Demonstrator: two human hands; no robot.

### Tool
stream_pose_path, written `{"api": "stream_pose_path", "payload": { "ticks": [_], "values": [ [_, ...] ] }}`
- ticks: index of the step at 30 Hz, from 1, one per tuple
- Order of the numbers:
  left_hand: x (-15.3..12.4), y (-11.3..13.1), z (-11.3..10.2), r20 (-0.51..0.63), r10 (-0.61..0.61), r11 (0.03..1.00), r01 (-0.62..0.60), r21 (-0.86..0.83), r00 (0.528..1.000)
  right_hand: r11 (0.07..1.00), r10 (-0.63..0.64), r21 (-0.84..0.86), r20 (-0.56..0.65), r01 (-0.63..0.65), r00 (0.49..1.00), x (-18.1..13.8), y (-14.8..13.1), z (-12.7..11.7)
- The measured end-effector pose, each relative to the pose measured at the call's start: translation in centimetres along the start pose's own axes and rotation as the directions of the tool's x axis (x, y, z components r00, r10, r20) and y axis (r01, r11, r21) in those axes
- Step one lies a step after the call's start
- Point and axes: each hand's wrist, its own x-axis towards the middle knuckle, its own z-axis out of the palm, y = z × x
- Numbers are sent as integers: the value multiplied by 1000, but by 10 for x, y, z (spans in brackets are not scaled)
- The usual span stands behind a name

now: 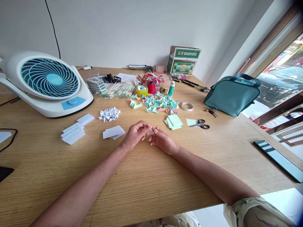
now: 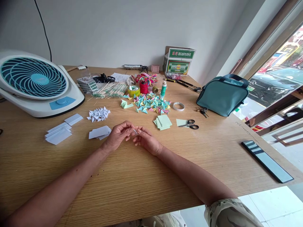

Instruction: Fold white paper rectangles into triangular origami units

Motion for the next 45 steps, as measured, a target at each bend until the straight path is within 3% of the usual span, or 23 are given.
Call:
{"api": "stream_pose_path", "payload": {
  "ticks": [3,5,11,17,26,35,45],
  "values": [
    [1,0,-1,-22,-20,999,21,49,1000,947,-231,-246,-81,205,970,1,0,0],
    [1,0,0,-2,-43,996,43,73,999,901,-323,-340,-108,270,940,1,0,1],
    [0,-4,4,22,-83,995,82,52,996,852,-379,-451,-181,266,908,2,2,2],
    [-1,-4,7,-25,-118,993,119,7,993,859,-411,-433,-265,274,872,4,4,1],
    [-1,-1,4,-47,-204,978,201,-54,978,842,-395,-473,-210,260,895,-1,-3,2],
    [1,-4,5,-53,-215,971,208,-116,975,954,-207,-260,-222,147,953,1,-1,-4],
    [-2,-3,9,-6,-236,966,234,-111,972,976,-166,-170,-173,136,971,2,0,-10]
  ]
}}
